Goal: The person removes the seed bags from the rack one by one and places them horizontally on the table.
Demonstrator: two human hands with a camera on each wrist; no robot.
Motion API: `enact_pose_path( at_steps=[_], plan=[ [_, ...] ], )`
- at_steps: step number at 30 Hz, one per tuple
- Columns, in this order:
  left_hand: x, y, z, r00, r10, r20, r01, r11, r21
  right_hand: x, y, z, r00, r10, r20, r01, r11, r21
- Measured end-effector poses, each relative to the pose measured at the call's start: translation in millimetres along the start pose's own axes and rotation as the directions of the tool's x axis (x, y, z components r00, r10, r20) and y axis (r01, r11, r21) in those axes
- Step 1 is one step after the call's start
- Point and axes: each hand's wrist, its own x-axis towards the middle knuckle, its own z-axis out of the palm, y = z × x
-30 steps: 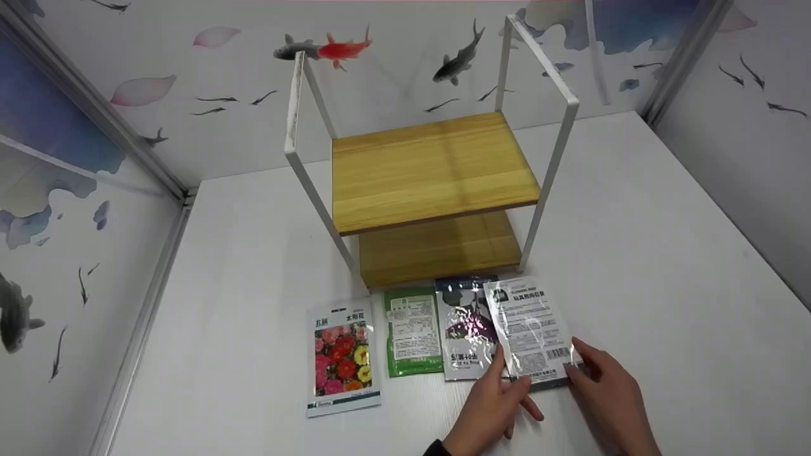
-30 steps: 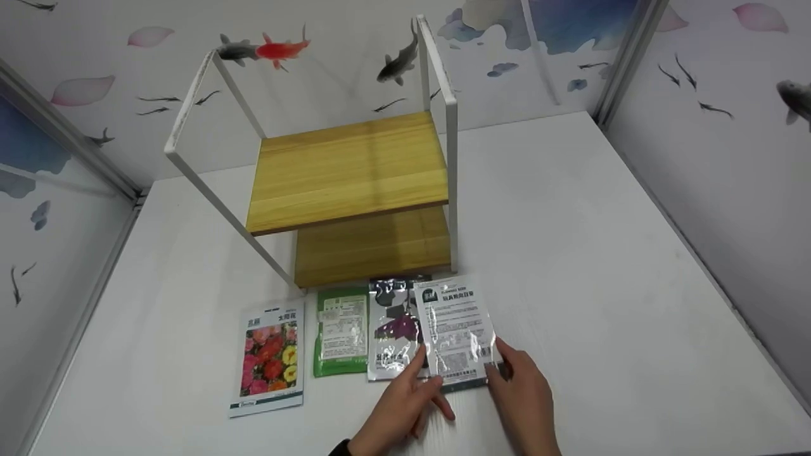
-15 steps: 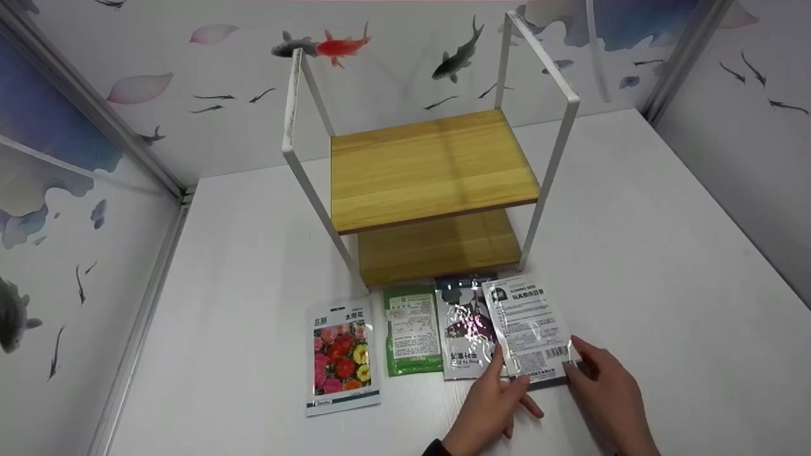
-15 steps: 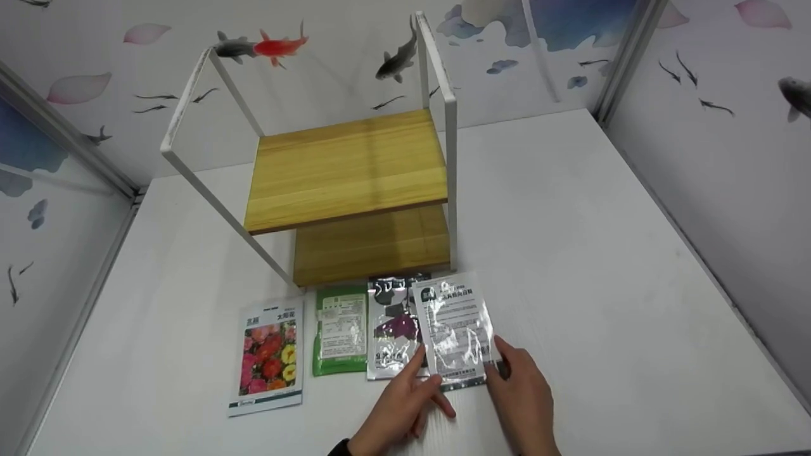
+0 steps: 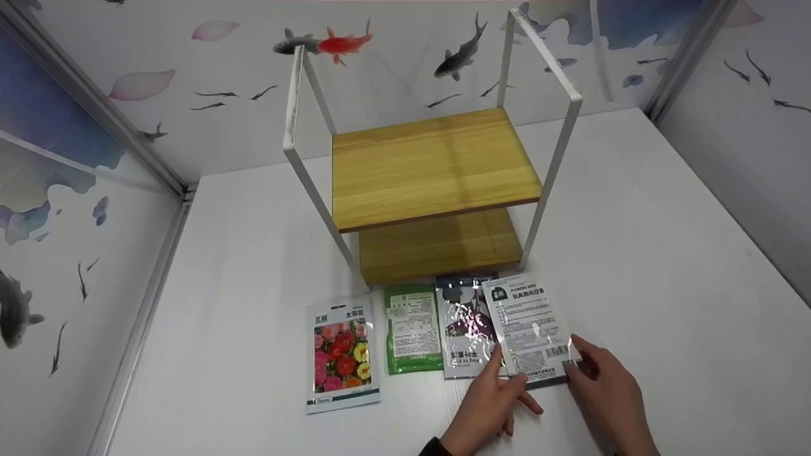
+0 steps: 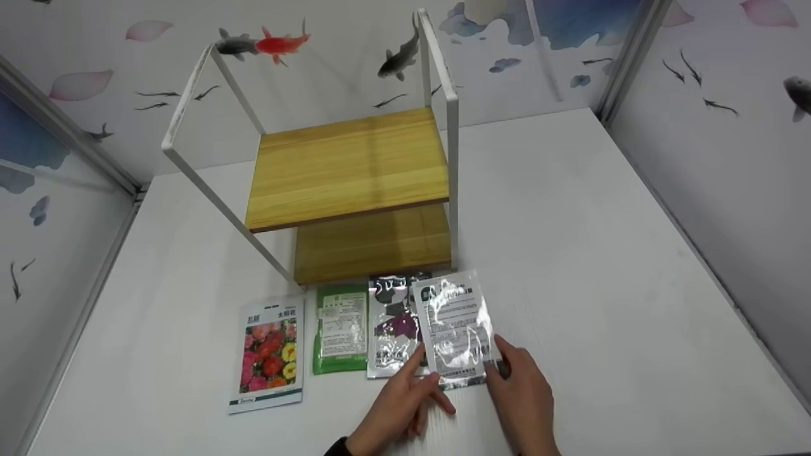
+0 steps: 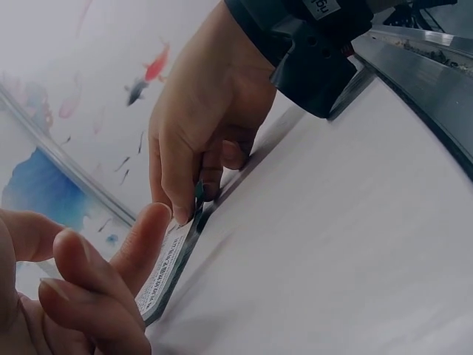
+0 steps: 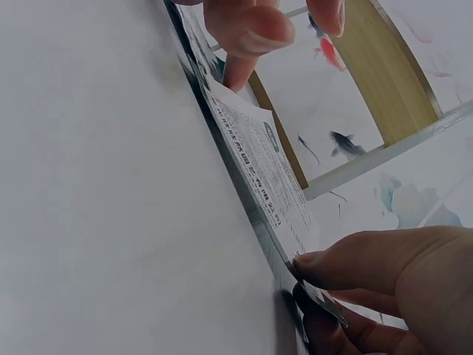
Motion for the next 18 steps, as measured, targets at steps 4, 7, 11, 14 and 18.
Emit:
enact_pose_path(
  at_steps=[4, 7, 11, 14, 18],
  plan=[
    [0.2, -0.2, 0.2, 1.000, 0.002, -0.004, -0.001, 1.000, 0.013, -0.6, 0.3, 0.7, 1.000, 0.001, -0.012, -0.001, 1.000, -0.001],
    [0.1, -0.5, 0.0, 1.000, 0.010, -0.005, -0.010, 1.000, 0.017, -1.1, 0.3, 2.0, 1.000, 0.010, -0.015, -0.010, 1.000, 0.007],
    [-0.5, -0.8, 0.1, 1.000, 0.016, -0.005, -0.016, 1.000, 0.014, -2.2, -0.9, 2.5, 1.000, 0.022, -0.012, -0.022, 1.000, 0.020],
    [-0.6, -0.8, 0.5, 1.000, 0.014, -0.004, -0.014, 1.000, 0.010, -2.7, -1.9, 2.1, 1.000, 0.023, -0.017, -0.023, 1.000, 0.015],
    [0.0, -0.4, 1.0, 1.000, -0.009, -0.010, 0.010, 1.000, 0.017, -2.5, -2.2, 0.9, 1.000, 0.024, -0.019, -0.024, 1.000, 0.007]
  ],
)
